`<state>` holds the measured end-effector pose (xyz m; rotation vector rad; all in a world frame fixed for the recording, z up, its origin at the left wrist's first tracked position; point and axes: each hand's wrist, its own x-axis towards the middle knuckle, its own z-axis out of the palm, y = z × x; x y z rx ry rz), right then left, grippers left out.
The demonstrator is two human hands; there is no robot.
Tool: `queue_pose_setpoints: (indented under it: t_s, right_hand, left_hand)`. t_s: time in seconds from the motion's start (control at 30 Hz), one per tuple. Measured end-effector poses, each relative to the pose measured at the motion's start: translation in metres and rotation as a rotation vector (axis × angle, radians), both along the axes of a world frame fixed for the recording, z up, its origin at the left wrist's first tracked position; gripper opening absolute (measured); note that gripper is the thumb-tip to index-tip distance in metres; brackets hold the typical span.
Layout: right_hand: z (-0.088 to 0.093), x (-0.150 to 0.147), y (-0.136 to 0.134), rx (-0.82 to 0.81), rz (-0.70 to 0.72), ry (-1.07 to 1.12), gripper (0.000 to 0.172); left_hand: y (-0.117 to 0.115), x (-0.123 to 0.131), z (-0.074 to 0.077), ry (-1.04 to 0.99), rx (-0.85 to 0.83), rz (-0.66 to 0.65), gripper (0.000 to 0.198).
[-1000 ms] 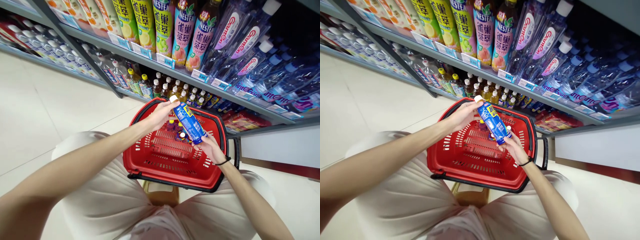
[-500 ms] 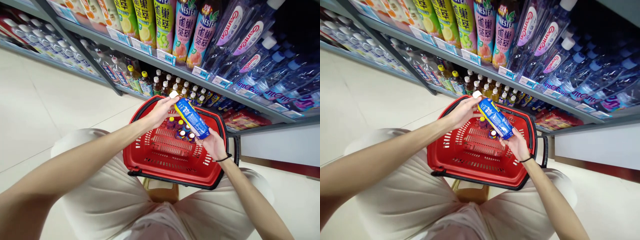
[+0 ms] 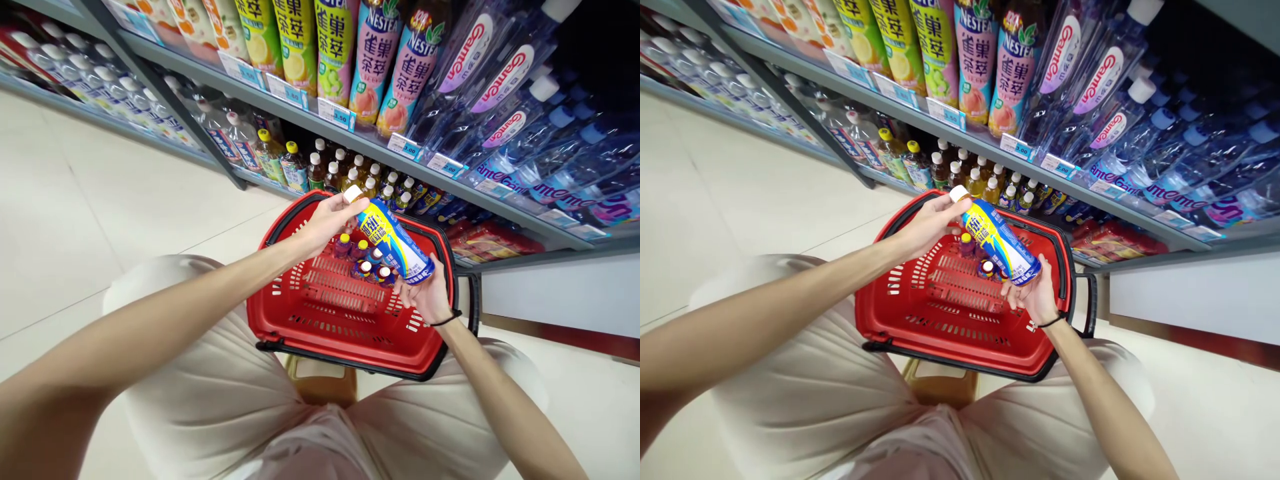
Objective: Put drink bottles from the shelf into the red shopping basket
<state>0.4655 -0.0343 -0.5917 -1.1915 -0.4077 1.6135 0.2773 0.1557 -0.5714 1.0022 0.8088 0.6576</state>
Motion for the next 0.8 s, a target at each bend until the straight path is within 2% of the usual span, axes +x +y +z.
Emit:
queue_pose_setpoints:
  t_s: [0.27, 0.37, 0.5, 0.67, 0.8]
  right_hand:
    - [-0.005, 0.007, -0.002, -0.036, 0.131, 0.002, 0.081]
    - [-0.003, 0.003, -0.002, -0.015, 0.128, -0.016, 0.082]
    - [0.002, -0.009, -0.001, 0.078, -0.022, -0.147, 0.071]
    - [0.000, -0.012, -0.001, 0.184, -0.284, -0.353, 0.042]
    - [-0.005, -0.006, -0.002, 0.250, -0.382, -0.460, 0.047]
  left_hand:
    - [-0.001, 0.000, -0.006, 0.033, 0.015, 0.027, 0.047]
    - [0.000, 0.000, -0.006, 0.025, 0.007, 0.026, 0.047]
    - [0.001, 0.002, -0.005, 0.014, -0.016, 0.057, 0.043]
    - [0.004, 0.003, -0.003, -0.011, -0.022, 0.117, 0.036]
    - [0.007, 0.003, -0.002, 0.002, 0.009, 0.148, 0.027]
